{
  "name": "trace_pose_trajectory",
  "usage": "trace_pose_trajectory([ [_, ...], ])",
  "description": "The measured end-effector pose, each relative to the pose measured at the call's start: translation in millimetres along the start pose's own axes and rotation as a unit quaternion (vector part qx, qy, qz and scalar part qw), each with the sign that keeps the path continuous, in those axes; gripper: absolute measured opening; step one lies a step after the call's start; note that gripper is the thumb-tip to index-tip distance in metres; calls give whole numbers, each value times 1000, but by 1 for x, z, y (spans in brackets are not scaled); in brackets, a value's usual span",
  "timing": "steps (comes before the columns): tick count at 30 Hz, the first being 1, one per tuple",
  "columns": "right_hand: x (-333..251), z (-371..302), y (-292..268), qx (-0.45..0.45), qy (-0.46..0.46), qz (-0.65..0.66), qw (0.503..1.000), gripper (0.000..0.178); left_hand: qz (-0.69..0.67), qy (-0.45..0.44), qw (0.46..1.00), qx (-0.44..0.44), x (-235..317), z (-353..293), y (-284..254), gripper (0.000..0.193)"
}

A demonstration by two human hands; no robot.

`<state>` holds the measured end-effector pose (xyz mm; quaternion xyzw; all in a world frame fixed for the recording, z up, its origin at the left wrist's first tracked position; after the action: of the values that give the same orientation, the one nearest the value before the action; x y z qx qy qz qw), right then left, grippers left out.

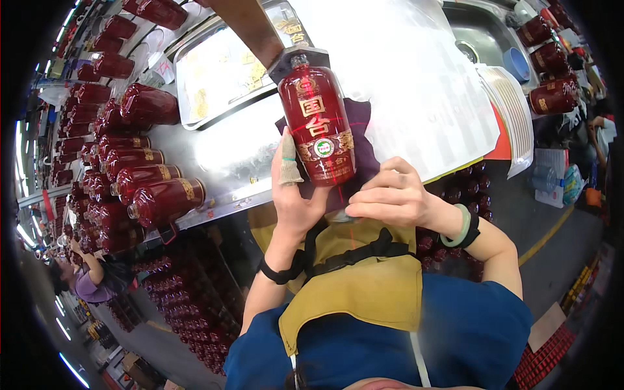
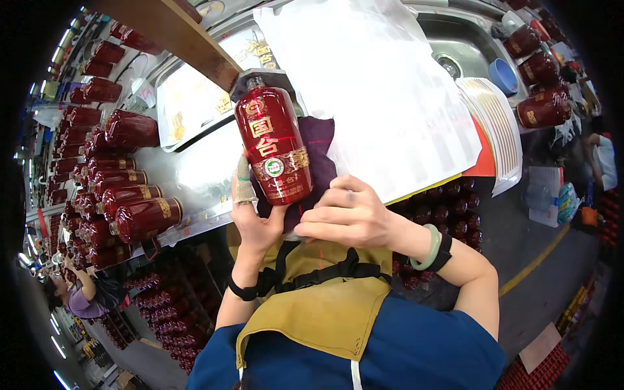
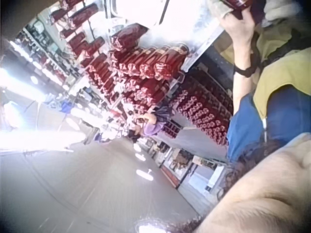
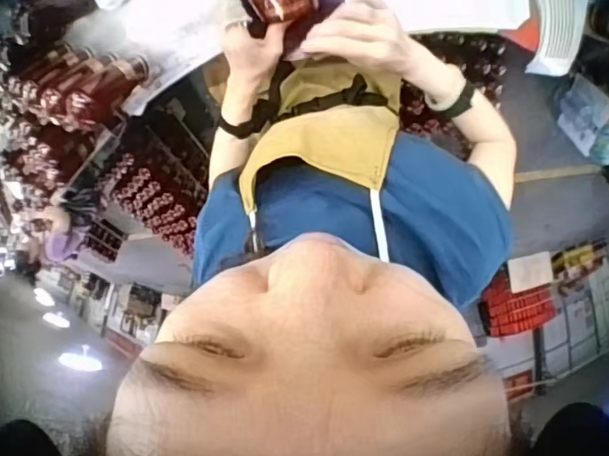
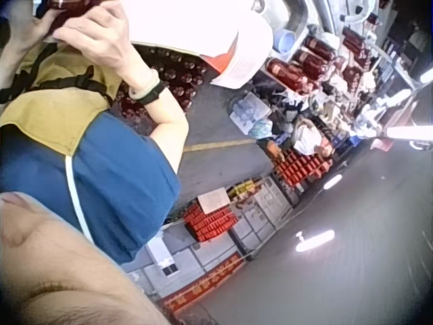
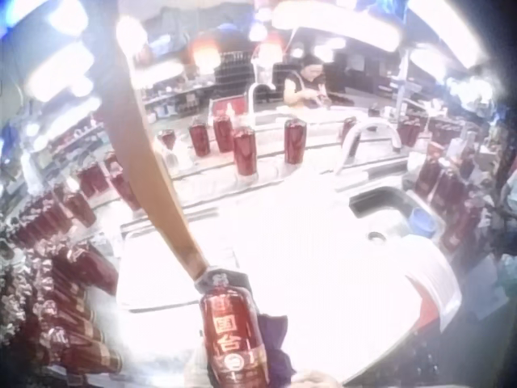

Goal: Applying adhesive labels and seals to red liquor bottles on a production line.

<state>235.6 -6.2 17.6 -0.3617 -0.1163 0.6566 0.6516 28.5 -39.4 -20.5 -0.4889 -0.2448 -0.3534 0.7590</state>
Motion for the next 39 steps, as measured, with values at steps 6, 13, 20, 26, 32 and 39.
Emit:
trace_pose_trajectory([
  [6, 16, -1, 1, 99, 181, -53, 977, 23, -61, -20, 998, -12, -3, 1, 0, 94],
  [13, 1, -14, -5, 38, 189, 74, 978, 23, 53, 74, 995, 30, 10, 7, -8, 85],
  [20, 20, -22, -9, 238, 439, 175, 849, 31, 229, 178, 957, -27, 24, 9, 5, 50],
  [26, 18, 1, 13, 234, 481, 267, 802, 26, 245, 145, 957, 64, 21, -10, 0, 46],
  [32, 19, 0, 32, 206, 509, 244, 800, 21, 211, 114, 967, 85, 17, -21, -3, 40],
  [39, 26, -19, 12, 198, 540, 161, 802, 17, 167, 40, 982, 76, 8, -29, -4, 53],
])
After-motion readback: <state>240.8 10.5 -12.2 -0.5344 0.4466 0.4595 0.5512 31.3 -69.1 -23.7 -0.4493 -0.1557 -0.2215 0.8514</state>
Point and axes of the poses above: each hand's wrist, its own z-axis towards the middle knuckle, its own y-axis out of the palm, x = y × z, the point moved 3 cm from there along z, towards the middle knuckle, and after that the axes turned 1 degree about -x, right-handed, at the moved point
